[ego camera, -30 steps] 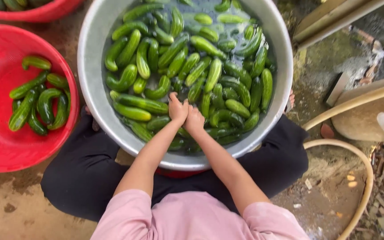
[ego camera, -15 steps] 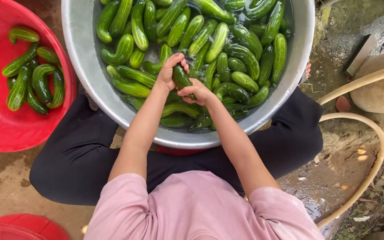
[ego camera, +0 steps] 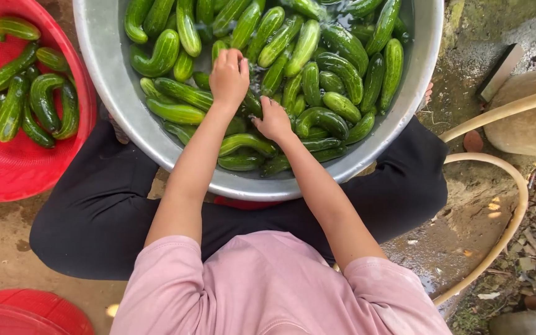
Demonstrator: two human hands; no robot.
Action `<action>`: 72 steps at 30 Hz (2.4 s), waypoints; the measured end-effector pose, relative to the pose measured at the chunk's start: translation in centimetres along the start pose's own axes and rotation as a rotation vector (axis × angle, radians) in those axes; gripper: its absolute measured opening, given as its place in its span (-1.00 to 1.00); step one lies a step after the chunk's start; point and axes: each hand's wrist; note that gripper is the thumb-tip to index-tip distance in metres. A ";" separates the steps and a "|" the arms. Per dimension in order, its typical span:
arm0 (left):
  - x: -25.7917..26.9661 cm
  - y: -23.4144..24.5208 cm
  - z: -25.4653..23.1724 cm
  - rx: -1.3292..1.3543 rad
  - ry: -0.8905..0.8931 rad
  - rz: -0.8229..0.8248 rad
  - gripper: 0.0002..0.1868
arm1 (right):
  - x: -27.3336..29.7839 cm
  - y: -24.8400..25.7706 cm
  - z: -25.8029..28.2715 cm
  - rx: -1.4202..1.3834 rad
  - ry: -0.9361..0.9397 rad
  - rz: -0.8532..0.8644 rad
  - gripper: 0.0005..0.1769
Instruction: Washing fresh cucumbers in a large basin of water and transferring them to a plastic basket.
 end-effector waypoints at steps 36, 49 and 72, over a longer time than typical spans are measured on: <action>-1.9 3.4 5.5 1.752 0.791 0.440 -0.56 | -2.0 6.4 4.5 -1.212 -0.630 -0.107 -0.52; 0.1 4.5 -2.1 1.755 0.527 0.696 -0.44 | -2.0 10.6 8.9 -0.655 0.145 -0.359 -0.38; -0.3 8.8 -2.6 1.502 0.732 0.569 -0.24 | -1.3 10.6 8.4 -0.601 0.240 0.024 0.11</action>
Point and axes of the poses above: each hand's wrist, its own x-axis away from the middle knuckle, its own y-axis out of the back of the hand, z = x × y, and after that the axes turned 6 degrees about y, right-handed
